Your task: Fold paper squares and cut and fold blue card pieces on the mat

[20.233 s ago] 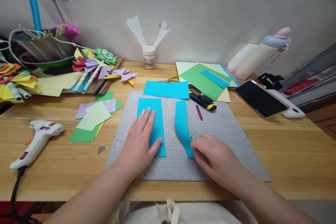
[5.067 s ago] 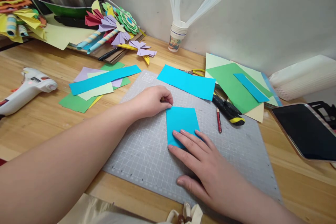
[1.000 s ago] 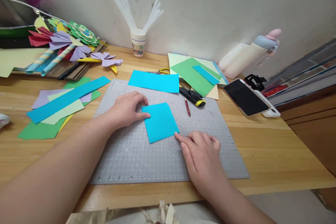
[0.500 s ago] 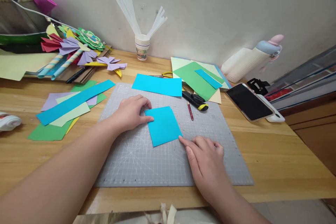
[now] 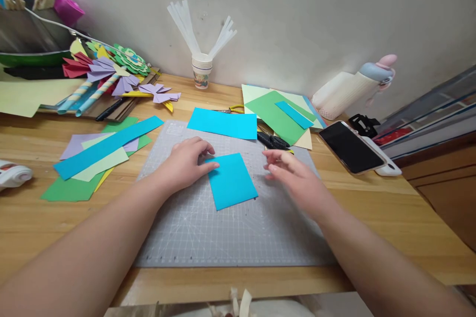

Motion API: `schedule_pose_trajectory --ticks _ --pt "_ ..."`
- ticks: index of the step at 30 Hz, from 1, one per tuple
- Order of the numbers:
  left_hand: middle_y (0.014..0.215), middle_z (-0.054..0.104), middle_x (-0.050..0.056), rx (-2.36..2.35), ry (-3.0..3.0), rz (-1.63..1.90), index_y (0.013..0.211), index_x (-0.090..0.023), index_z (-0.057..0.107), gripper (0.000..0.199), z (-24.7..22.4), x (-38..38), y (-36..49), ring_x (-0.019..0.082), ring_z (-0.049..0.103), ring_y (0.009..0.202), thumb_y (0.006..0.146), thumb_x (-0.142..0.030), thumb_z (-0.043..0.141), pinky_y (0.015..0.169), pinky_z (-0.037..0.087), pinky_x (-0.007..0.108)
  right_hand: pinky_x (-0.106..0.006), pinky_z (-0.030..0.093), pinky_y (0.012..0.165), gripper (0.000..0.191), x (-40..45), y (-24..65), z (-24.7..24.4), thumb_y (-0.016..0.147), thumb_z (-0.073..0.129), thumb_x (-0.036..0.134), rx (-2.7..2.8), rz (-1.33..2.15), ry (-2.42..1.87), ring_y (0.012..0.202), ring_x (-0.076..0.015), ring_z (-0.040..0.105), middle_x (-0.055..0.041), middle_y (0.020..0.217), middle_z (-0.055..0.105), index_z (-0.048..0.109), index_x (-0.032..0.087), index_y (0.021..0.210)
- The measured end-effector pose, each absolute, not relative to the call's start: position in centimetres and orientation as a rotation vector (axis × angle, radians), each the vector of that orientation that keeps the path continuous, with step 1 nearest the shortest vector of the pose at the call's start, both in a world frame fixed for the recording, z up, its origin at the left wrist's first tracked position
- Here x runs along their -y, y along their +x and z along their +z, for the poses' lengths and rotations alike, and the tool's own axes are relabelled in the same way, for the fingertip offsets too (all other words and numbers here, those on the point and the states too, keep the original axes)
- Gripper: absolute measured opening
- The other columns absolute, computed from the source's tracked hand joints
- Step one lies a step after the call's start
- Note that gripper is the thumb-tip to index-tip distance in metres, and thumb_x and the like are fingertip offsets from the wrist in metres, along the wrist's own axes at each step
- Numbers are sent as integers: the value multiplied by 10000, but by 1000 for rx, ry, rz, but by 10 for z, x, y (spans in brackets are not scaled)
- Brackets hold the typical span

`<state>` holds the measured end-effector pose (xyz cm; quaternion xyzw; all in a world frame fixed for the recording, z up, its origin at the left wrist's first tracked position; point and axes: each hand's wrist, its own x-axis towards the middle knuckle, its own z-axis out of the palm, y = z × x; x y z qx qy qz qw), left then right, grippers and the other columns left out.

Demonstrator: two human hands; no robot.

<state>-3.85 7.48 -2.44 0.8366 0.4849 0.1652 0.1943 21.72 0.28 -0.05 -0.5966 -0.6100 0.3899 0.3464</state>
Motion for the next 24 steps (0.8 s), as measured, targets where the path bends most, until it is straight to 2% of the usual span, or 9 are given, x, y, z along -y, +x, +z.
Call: schedule_pose_trajectory --ticks 2,5,10,14,20,24 --pt "1053 612 61 -1365 2349 502 994 -212 582 272 -17 -65 -33 243 563 998 847 -440 571 867 420 406 -417 534 839 309 -17 212 0 869 509 356 1372 1208 -1453 1110 -238 541 -89 1219 516 554 240 1152" --pt "1041 622 36 -1243 2419 458 971 -239 601 229 -8 -45 -20 241 562 1006 817 -406 627 882 418 407 -426 541 863 266 -25 211 0 871 512 333 1206 1445 -1334 1164 -236 516 -82 1249 506 547 245 1119" --pt "1102 597 65 -1094 2491 192 1045 -241 593 320 -7 -20 -4 286 535 1008 787 -416 666 843 440 461 -466 538 857 231 -20 226 3 886 501 287 973 1724 -1232 1179 -253 510 -73 1215 528 569 255 1104" --pt "1132 576 59 -1131 2455 191 1080 -246 580 332 -11 -15 0 284 507 1035 791 -383 666 872 436 467 -451 539 838 251 -18 233 5 892 518 268 846 1921 -1193 1148 -254 514 -67 1172 526 591 263 1132" --pt "1137 574 60 -1190 2459 215 1060 -232 574 334 -12 -12 7 303 497 1039 787 -403 661 851 440 494 -392 532 792 240 -21 230 3 883 529 213 676 1998 -1107 1094 -231 525 -64 1124 541 612 237 1107" --pt "1010 604 59 -1196 2491 236 946 -203 579 124 -11 -12 8 278 536 959 838 -261 560 791 453 452 -359 519 736 213 -20 226 -2 857 541 233 684 1984 -1127 1034 -221 554 -68 1084 551 600 217 1061"
